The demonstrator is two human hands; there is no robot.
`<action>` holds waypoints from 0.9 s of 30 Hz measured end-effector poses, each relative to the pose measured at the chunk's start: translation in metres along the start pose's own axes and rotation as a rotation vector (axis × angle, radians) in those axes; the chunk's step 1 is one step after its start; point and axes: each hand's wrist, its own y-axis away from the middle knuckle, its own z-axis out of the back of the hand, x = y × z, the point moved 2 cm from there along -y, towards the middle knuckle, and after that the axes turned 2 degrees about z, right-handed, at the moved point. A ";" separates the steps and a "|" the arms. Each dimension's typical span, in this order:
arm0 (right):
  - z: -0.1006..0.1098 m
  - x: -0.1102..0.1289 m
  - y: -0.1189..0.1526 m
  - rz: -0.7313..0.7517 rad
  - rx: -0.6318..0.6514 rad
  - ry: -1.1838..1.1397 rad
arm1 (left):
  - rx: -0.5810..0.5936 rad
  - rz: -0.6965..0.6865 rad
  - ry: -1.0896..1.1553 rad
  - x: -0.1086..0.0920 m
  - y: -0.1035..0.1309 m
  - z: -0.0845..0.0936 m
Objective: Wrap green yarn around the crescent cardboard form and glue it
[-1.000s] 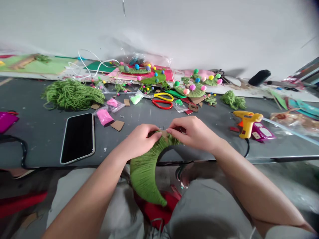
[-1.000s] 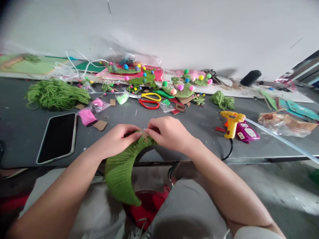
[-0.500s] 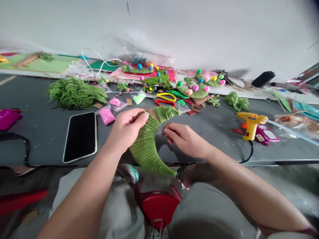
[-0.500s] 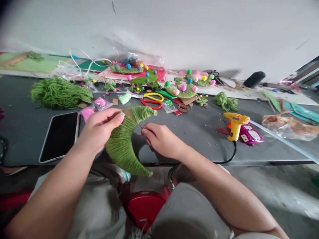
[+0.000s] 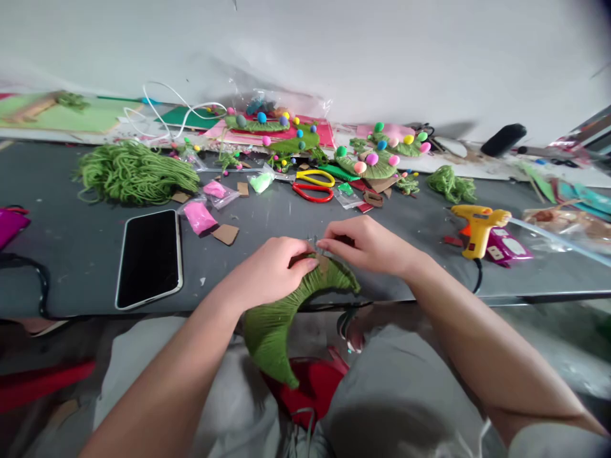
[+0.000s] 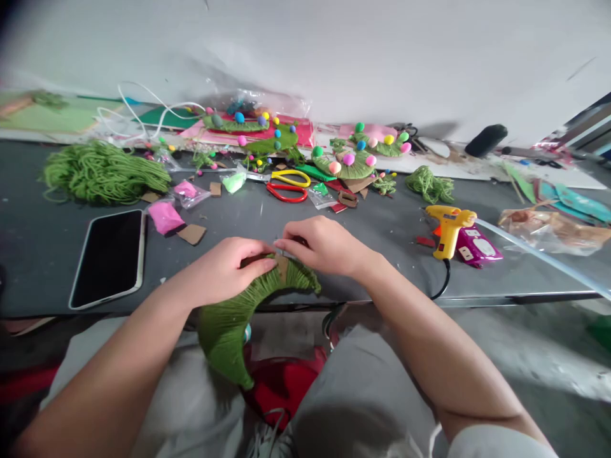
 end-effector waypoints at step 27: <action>-0.015 0.003 0.000 -0.128 0.042 -0.694 | -0.584 0.041 0.643 0.024 0.000 0.029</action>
